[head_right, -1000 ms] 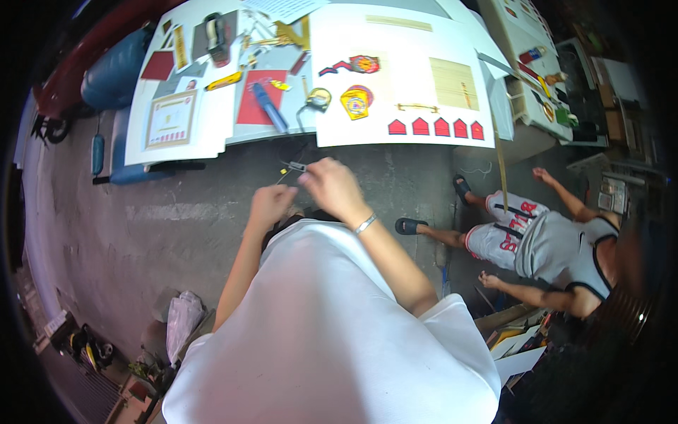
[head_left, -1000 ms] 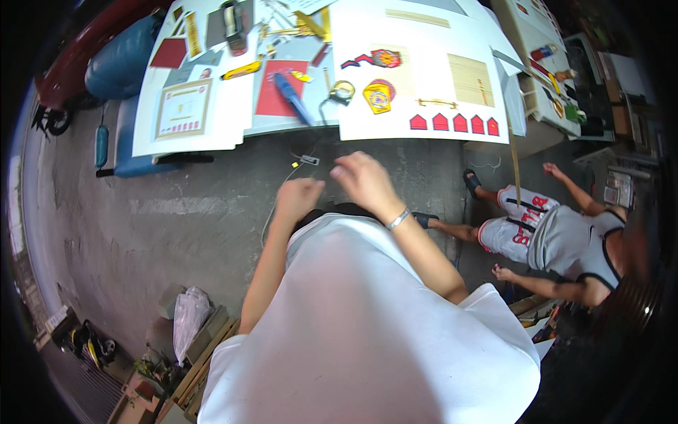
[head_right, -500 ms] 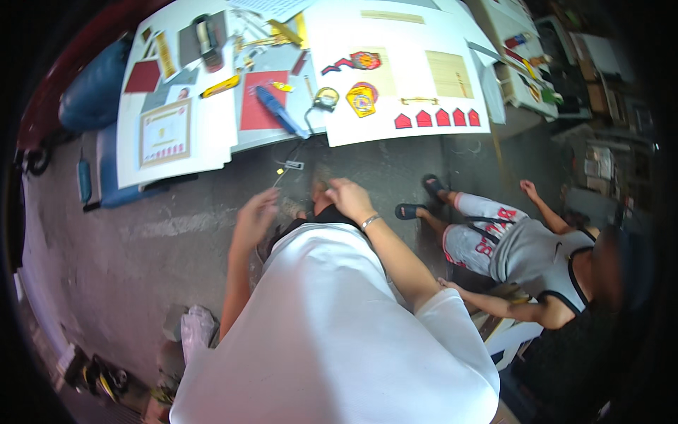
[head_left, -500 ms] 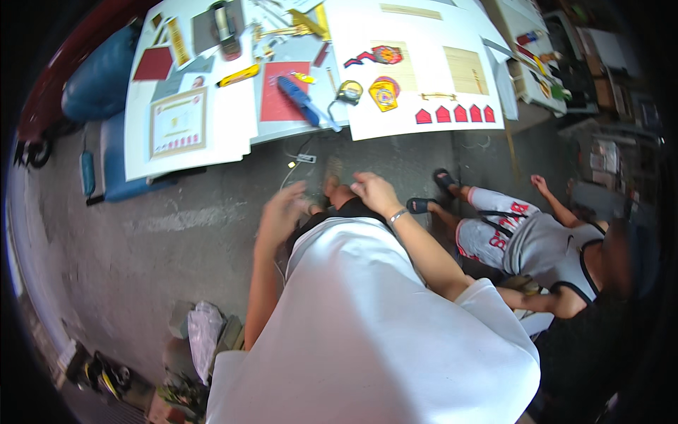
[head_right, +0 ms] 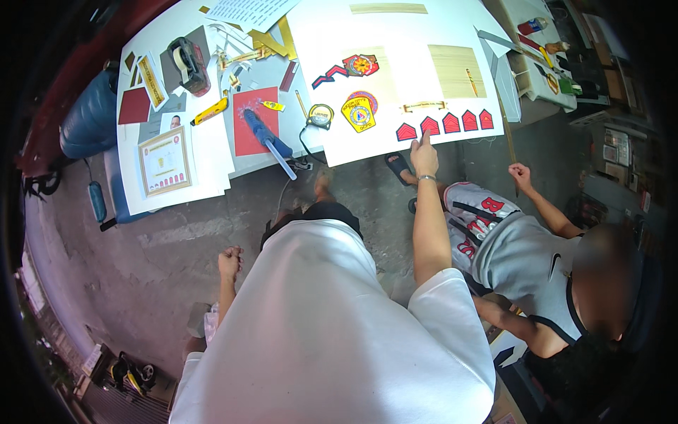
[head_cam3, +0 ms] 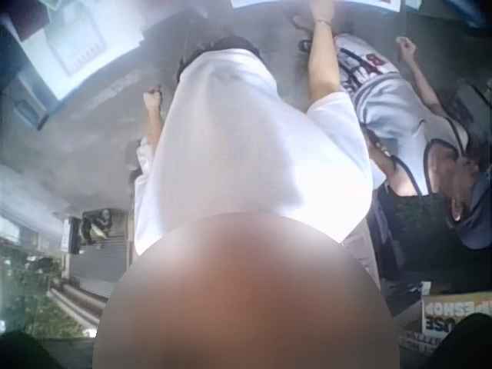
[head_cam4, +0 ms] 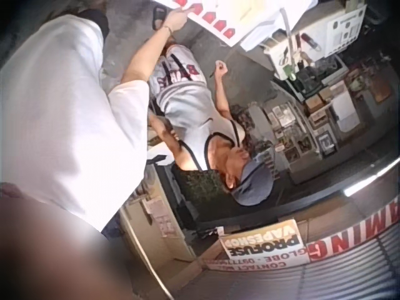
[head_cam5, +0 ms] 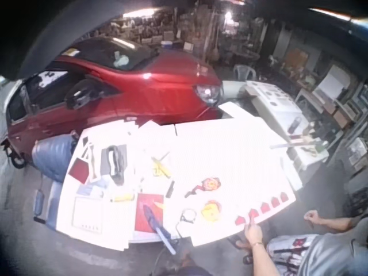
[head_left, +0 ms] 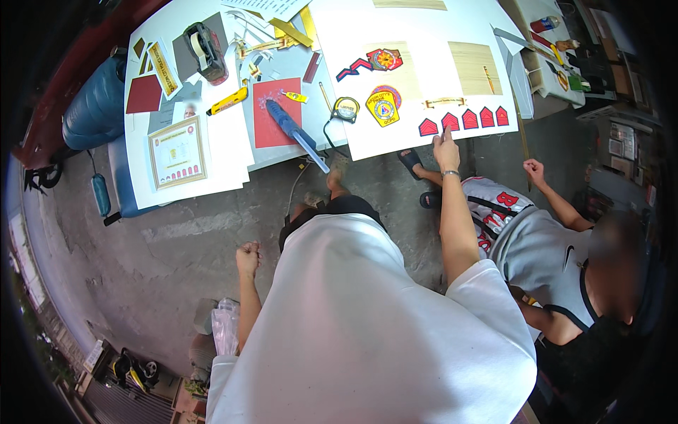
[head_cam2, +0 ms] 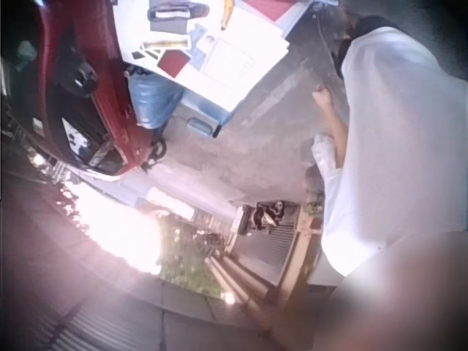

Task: The person uses a hot glue gun to attach small red and blue paper badge shapes onto a white board. They pick up each badge, apply glue, and press it into place one at a time, repeating the process for several badges.

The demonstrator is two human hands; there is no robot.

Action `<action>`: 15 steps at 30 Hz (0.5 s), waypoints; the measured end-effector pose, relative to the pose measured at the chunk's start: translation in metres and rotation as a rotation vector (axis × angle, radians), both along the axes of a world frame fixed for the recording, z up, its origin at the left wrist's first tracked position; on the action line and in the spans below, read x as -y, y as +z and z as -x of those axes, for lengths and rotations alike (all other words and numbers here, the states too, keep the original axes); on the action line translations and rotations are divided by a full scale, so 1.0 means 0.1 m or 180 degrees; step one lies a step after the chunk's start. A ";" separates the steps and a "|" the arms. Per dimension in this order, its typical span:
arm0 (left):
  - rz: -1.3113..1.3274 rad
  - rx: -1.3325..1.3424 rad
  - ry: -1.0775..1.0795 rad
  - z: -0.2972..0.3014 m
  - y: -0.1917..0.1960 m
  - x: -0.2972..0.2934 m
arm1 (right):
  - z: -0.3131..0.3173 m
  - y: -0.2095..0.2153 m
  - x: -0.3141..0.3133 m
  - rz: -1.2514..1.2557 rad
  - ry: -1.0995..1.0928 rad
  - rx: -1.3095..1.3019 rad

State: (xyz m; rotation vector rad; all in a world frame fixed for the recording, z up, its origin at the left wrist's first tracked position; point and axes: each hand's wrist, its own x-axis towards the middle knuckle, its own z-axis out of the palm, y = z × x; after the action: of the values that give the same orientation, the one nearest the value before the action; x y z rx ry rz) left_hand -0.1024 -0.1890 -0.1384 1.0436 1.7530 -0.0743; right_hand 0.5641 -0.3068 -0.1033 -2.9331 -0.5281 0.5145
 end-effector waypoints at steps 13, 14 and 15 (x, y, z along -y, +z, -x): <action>-0.1925 0.2973 0.1012 -1.80 2.26 -1.49 | 0.66 0.21 -0.33 -0.1251 -0.0435 0.0517; -0.1750 0.3962 0.1357 -1.82 2.58 -1.68 | 0.73 0.23 -0.35 -0.1196 -0.0452 0.0461; -0.1635 0.4688 0.0683 -1.74 2.94 -1.89 | 0.81 0.25 -0.35 -0.1308 -0.0457 0.0517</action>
State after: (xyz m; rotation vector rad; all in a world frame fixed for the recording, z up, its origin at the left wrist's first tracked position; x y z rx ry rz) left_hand 0.0720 0.0002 0.1559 0.8248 0.4785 1.0608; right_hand 0.4835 -0.2718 -0.0784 -2.6009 -0.3810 0.1296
